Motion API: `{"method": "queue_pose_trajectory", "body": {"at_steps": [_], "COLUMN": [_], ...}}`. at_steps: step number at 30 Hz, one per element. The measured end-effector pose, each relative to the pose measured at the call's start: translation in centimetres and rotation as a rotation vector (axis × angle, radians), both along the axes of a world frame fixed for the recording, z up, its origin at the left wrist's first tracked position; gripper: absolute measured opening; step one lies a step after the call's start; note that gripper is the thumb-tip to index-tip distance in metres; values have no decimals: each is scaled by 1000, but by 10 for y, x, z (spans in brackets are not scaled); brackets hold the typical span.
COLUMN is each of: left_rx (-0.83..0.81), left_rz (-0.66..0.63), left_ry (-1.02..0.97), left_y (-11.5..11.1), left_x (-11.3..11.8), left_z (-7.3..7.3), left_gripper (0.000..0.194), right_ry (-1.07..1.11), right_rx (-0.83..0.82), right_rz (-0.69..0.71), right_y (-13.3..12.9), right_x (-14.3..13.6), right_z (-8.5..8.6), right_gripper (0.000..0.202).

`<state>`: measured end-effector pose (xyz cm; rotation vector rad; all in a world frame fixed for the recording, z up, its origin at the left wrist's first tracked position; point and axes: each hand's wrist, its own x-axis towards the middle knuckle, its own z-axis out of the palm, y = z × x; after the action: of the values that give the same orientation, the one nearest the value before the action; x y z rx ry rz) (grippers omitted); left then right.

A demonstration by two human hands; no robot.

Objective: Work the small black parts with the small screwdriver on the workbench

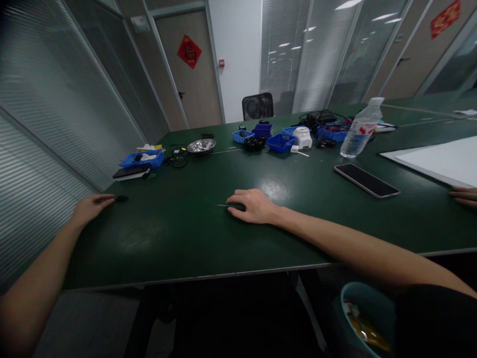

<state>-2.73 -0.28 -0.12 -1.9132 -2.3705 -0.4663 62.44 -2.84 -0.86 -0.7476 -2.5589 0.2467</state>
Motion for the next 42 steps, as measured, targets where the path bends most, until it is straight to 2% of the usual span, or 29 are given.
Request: {"method": "queue_pose_trajectory", "body": {"at_steps": [3,5,9,14,18,28,37,42], "left_rx": [-67,-53,55,191,176,186,161,140], "left_rz": [76,77,78,60,112,196,177,95], "left_ry": [20,40,22,-122,-216,-303,-330,-435], "left_y": [7,10,12,13,12,14,14,18], "left_x": [-10,-15,-16,-10,-6,-10,-8,-10], "left_z": [-7,-11,-19,-20,-17,-19,-18,-19], "left_gripper": [40,41,45,43,37,36,48,51], "right_ry": [3,17,41,-53,-160,-159,-152,-154], "right_rx": [10,18,24,-36,-23,-47,-16,-37], "right_rz": [-61,-113,-216,-348,-324,-322,-323,-320], "right_y": [1,4,20,35,35,36,35,36], "right_x": [0,3,16,28,25,25,25,25], "right_z": [2,6,11,4,-1,-1,-3,-3], "right_gripper": [37,38,41,37,40,42,40,39]}}
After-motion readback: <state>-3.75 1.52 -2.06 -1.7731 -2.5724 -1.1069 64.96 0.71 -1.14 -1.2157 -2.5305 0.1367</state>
